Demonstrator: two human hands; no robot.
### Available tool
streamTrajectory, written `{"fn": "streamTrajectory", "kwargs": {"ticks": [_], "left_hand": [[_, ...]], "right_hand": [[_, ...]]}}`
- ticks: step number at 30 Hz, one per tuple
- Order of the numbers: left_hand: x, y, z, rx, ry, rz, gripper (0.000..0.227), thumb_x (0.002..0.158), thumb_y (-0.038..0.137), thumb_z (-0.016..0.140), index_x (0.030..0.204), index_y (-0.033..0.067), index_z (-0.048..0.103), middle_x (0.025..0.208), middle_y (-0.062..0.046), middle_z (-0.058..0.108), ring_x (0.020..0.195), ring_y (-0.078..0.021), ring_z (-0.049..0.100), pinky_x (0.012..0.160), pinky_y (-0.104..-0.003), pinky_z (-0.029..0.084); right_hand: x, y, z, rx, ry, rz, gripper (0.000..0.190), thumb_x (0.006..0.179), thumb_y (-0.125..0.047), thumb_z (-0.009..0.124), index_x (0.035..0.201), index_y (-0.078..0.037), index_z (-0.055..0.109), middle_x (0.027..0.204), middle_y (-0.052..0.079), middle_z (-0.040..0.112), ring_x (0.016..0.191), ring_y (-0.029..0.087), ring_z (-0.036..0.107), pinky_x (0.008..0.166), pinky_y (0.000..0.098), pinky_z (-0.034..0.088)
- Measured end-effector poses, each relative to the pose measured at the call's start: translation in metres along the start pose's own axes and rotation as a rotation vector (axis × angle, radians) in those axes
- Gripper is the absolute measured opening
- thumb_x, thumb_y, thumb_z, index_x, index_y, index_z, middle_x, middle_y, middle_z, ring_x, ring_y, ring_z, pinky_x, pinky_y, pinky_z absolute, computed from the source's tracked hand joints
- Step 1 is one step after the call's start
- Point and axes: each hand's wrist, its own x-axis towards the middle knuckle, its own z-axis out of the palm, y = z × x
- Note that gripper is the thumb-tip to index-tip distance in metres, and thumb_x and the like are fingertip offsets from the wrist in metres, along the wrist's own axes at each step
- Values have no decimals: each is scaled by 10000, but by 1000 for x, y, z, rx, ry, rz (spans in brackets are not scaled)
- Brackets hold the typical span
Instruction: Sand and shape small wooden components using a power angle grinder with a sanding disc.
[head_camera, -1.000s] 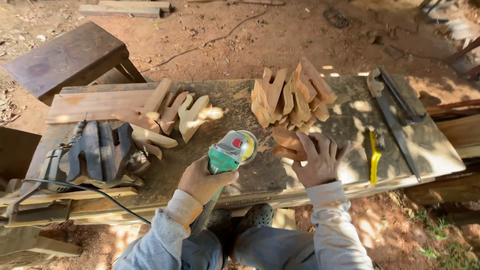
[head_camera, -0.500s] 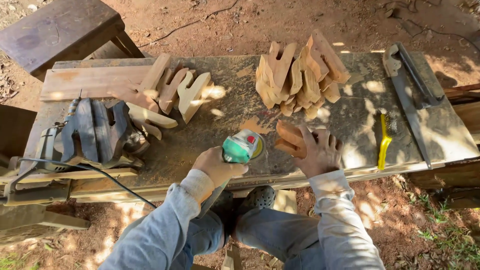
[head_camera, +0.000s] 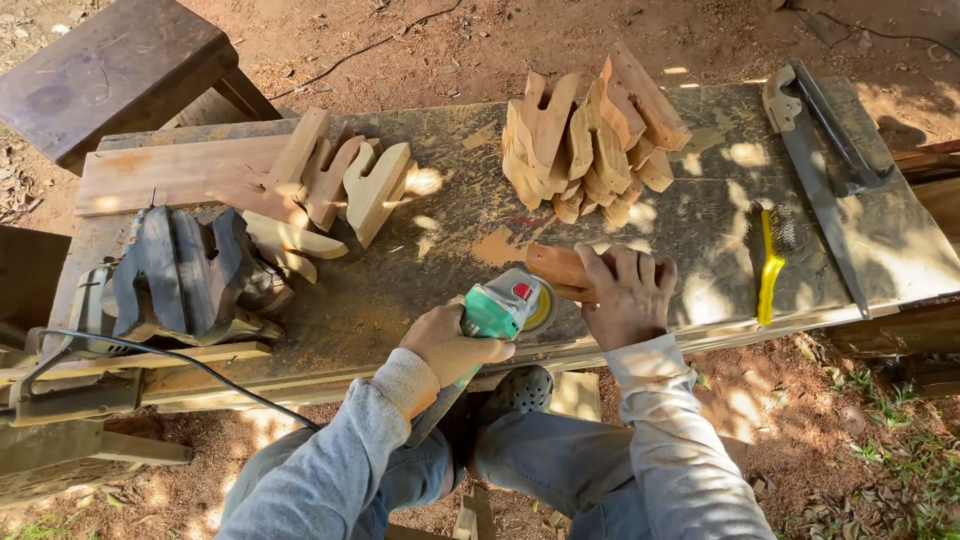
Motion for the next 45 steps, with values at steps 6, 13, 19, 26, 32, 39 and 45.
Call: {"fn": "streamTrajectory", "kwargs": {"ticks": [6,13,19,26,32,39,45], "left_hand": [[-3,0,-1,-30,-2,27,585,784,494,757,1150,54,637,1072,-185,674,1022,-402,665,875,-620,576],[4,-14,-3,-77,16,69,548,756,502,781,1081,74,675,1023,-174,692,1011,-402,676,872,-611,584],[10,-21,-5,-183,41,69,574,755,492,809,1114,61,689,1063,-199,702,1076,-432,665,921,-639,567],[4,-19,-10,-225,63,73,589,767,505,828,1115,47,701,1061,-200,712,1081,-439,665,975,-643,571],[6,-28,-17,-306,173,50,527,742,544,833,980,90,716,991,-176,736,961,-399,704,936,-637,587],[3,-22,-20,-310,214,118,605,783,537,830,1060,17,692,993,-234,702,1011,-436,678,886,-631,589],[-16,-12,-19,-373,164,144,546,780,514,832,1023,44,696,984,-224,724,1005,-436,686,904,-641,561]], "right_hand": [[3,-5,-5,39,21,-42,959,464,-213,813,1389,-361,611,1131,25,528,1094,288,523,1051,611,342],[5,-9,-10,88,87,-38,885,513,-190,847,1363,-327,646,1079,32,551,1057,283,553,1044,573,346],[3,-8,-3,163,62,47,836,552,-243,849,1362,-321,657,1093,27,569,1055,276,554,1043,555,343],[-2,-2,-2,500,-125,228,963,471,-299,862,1402,-316,619,1175,22,598,1120,281,575,1080,517,326],[-22,23,29,1529,-223,654,930,568,188,790,1398,-64,453,1220,221,666,1208,392,648,938,478,570],[-11,10,26,1785,-153,595,965,535,85,933,1371,-88,484,1188,123,670,1088,247,654,908,454,562],[-15,8,32,1785,-188,617,971,499,98,944,1348,-99,516,1131,111,677,1066,242,666,890,424,566]]}}
